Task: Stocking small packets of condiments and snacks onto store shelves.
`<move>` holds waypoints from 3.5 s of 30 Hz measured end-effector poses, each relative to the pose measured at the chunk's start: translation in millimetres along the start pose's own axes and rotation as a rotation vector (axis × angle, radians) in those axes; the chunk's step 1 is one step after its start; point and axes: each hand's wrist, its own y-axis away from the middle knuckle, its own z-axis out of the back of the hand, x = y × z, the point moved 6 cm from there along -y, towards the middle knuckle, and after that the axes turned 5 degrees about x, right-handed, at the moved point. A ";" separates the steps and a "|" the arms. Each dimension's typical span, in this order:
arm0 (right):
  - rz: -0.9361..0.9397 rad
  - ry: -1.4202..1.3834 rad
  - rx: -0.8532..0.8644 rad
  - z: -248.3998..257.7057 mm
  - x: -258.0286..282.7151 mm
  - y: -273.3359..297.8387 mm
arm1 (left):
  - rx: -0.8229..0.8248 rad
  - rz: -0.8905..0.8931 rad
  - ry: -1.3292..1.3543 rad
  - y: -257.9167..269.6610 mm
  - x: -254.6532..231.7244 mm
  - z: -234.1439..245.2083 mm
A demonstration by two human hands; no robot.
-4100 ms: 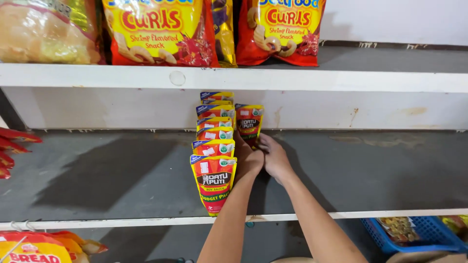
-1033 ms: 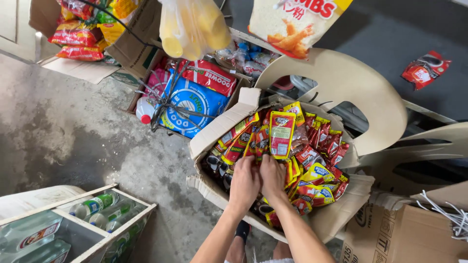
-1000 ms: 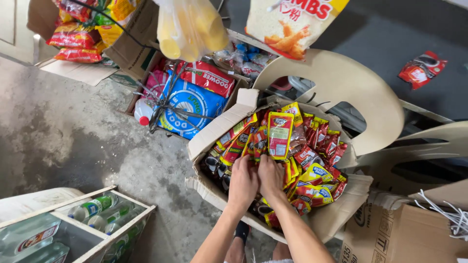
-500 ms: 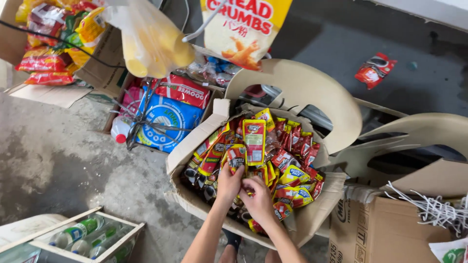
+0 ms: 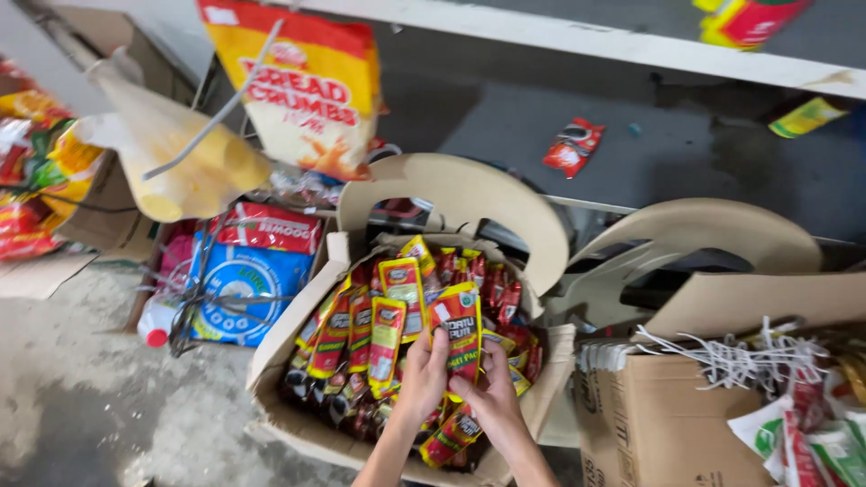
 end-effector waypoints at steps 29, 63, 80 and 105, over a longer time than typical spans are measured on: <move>0.724 0.423 -0.141 149.4 477.4 -60.2 | 0.089 -1.022 -0.635 -65.2 -260.6 -354.0; 0.798 0.857 -0.322 182.0 582.4 -294.3 | -0.032 -0.570 -0.459 -328.9 -287.5 -403.6; 0.811 0.901 -0.384 188.5 579.7 -312.5 | 0.019 -0.606 -0.590 -336.1 -283.6 -403.5; 1.048 0.730 -0.368 131.0 507.6 -59.3 | 0.290 -1.068 -0.543 -37.9 -195.9 -301.0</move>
